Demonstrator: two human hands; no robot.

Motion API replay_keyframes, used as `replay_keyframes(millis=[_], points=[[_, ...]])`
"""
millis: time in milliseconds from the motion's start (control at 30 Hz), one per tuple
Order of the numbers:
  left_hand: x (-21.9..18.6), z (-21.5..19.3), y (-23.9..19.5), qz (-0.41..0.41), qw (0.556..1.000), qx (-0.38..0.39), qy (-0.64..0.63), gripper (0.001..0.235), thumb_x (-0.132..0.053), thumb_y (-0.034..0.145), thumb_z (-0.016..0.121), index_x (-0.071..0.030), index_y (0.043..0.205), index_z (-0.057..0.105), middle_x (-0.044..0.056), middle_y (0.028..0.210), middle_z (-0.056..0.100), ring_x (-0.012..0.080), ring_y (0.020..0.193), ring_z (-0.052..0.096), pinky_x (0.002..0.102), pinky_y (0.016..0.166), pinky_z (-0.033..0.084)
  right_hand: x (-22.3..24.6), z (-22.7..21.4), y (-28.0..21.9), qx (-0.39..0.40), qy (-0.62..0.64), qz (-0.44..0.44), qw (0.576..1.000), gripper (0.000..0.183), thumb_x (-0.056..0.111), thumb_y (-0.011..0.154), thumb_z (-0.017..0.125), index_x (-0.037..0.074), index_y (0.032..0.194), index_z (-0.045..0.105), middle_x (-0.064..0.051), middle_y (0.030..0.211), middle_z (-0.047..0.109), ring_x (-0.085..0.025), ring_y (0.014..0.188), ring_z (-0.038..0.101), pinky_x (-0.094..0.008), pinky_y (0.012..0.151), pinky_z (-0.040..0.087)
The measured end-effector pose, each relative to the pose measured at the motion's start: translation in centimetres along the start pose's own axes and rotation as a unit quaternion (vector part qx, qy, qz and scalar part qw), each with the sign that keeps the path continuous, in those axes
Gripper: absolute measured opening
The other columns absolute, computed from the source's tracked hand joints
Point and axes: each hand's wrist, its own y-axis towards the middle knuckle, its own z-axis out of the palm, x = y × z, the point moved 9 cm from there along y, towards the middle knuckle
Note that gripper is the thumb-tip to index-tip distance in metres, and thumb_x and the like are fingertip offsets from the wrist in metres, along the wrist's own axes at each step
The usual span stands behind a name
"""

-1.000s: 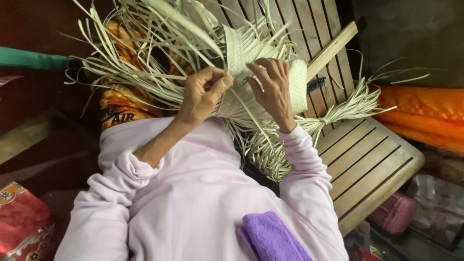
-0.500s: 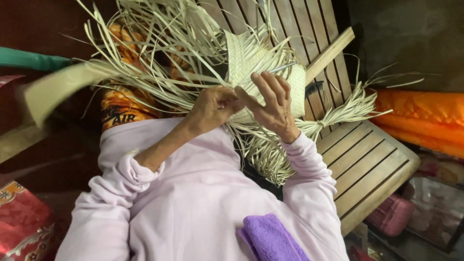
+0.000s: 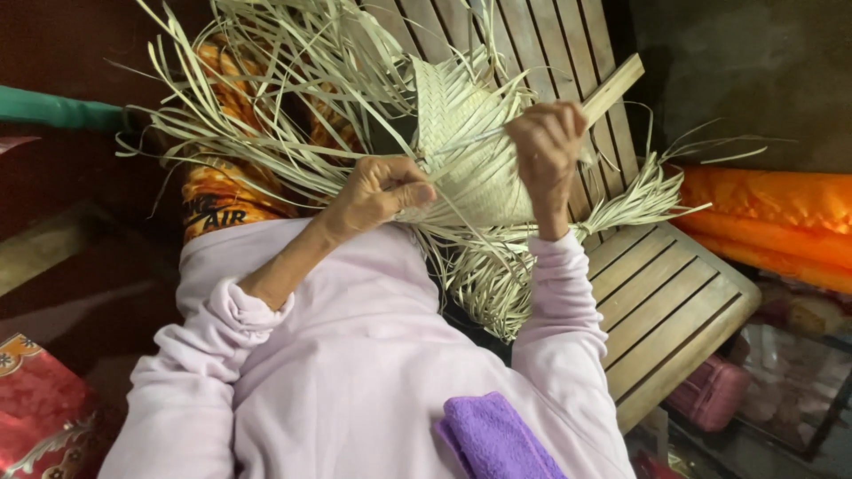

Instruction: The person weaves a basket by hand, interlacing dried plant strips into a partially completed basket resting on their lap. They repeatedly pull and tuck strips to form a tight pattern.

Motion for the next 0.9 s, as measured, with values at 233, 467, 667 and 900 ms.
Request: replay_keyframes(millis=[233,467,667,900], points=[[-1.5,0.5,-0.3,0.077,0.992,0.083,0.059,0.019,-0.021,0.098,0.070,-0.013,0.082,0.065,0.000,0.079,0.062,0.0129,0.075,0.052,0.030,0.075,0.048,-9.8,-0.8,-3.5,-0.019,-0.101,0.147,0.984,0.023,0.025,0.109,0.063,0.009,0.095,0.073,-0.002,0.083,0.074,-0.013,0.068,0.060,-0.033,0.071,0.038],[-3.3,0.1,-0.3,0.030,0.994,0.105,0.013,0.022,-0.028,0.102,0.063,-0.008,0.102,0.070,0.005,0.094,0.071,0.0155,0.084,0.066,0.038,0.097,0.047,-12.9,2.3,-4.6,-0.001,0.004,0.203,0.979,0.030,0.028,0.108,0.065,0.005,0.090,0.064,-0.001,0.071,0.058,-0.009,0.055,0.044,-0.024,0.049,0.037],[-3.2,-5.1,2.7,0.013,0.998,-0.060,0.034,0.056,-0.054,0.107,0.047,-0.003,0.122,0.067,0.017,0.105,0.068,0.0246,0.090,0.071,0.037,0.078,0.063,-3.5,6.8,-2.4,0.141,0.333,0.247,0.899,0.002,-0.004,0.098,0.067,-0.003,0.099,0.069,-0.010,0.077,0.063,-0.015,0.063,0.057,-0.028,0.059,0.047],[-5.8,-2.0,3.1,-0.058,0.987,0.010,0.149,0.028,-0.025,0.097,0.077,-0.007,0.076,0.073,0.001,0.058,0.063,0.0096,0.055,0.061,0.025,0.055,0.051,3.8,6.8,1.2,0.148,0.269,0.148,0.940,0.005,0.006,0.094,0.076,0.005,0.092,0.071,-0.008,0.069,0.055,-0.027,0.062,0.056,-0.037,0.068,0.048]])
